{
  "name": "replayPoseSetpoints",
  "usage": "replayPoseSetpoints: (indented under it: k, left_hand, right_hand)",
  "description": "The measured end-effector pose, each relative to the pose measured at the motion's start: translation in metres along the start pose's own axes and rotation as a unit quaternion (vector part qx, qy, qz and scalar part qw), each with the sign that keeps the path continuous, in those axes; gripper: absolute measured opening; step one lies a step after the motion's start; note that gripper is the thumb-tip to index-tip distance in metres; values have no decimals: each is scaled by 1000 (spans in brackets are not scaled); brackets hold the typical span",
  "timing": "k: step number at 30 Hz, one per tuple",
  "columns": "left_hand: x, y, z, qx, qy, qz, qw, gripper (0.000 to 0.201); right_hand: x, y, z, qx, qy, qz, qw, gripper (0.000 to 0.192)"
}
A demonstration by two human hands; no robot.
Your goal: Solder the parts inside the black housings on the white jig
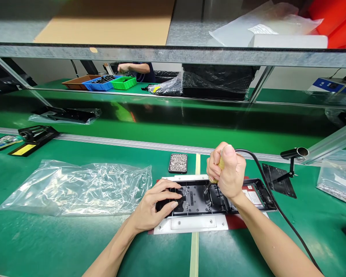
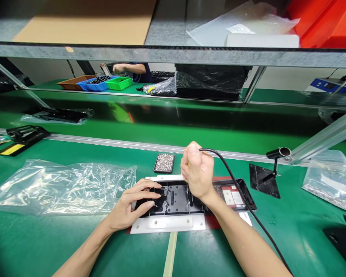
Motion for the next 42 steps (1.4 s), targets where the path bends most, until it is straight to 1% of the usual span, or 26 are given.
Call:
replayPoseSetpoints:
  k: [20, 42]
  left_hand:
    - [1, 0, -1, 6, 1, 0, 1000, 21]
    - [0, 0, -1, 6, -1, 0, 1000, 20]
  right_hand:
    - [2, 1, 0, 2, -15, 4, 1000, 56]
    - [0, 1, 0, 0, -8, 4, 1000, 56]
Point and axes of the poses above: each hand's wrist, its own x-axis towards the middle knuckle, its own y-axis out of the palm, z = x × y, the point moved 2 cm from there along x, towards the middle knuckle, and after that the axes turned 13 degrees about z, right-handed, at the moved point
